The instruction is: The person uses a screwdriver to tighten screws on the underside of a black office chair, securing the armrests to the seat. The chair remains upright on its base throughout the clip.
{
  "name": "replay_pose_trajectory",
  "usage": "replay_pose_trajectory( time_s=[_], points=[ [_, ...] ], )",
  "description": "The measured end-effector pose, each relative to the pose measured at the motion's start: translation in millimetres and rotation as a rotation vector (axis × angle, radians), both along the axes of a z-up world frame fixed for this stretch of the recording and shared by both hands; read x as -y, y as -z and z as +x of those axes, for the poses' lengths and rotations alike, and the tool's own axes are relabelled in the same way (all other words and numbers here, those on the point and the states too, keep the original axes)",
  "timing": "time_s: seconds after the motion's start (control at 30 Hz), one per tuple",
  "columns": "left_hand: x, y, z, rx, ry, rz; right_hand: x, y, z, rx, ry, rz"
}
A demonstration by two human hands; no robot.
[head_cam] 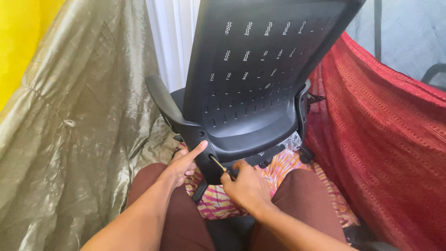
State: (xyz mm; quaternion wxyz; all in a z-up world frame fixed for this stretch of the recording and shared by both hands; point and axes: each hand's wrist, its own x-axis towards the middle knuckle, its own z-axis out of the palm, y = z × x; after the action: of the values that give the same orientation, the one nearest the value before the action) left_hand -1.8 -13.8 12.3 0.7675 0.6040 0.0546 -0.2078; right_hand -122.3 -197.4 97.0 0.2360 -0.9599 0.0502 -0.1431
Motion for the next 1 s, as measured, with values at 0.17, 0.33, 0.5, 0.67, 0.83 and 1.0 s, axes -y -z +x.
replay_pose_trajectory(
  time_s=[0.17,0.33,0.5,0.67,0.83,1.0],
  points=[
    [-3,-3,2,-0.05,0.024,-0.03,6,9,19,-0.98,0.192,1.099],
    [1,-9,-3,-0.008,-0.007,-0.015,17,10,20,-1.017,0.092,1.442],
    [1,-15,-7,-0.003,-0.005,-0.001,19,9,14,-0.996,0.112,1.541],
    [-1,-9,-3,-0.032,0.02,0.025,11,12,2,-0.969,0.144,1.603],
    [0,-5,0,-0.029,0.059,0.05,9,11,7,-0.926,0.147,1.646],
    [2,-6,-5,-0.011,0.024,0.035,10,2,9,-0.891,0.162,1.624]
  ],
)
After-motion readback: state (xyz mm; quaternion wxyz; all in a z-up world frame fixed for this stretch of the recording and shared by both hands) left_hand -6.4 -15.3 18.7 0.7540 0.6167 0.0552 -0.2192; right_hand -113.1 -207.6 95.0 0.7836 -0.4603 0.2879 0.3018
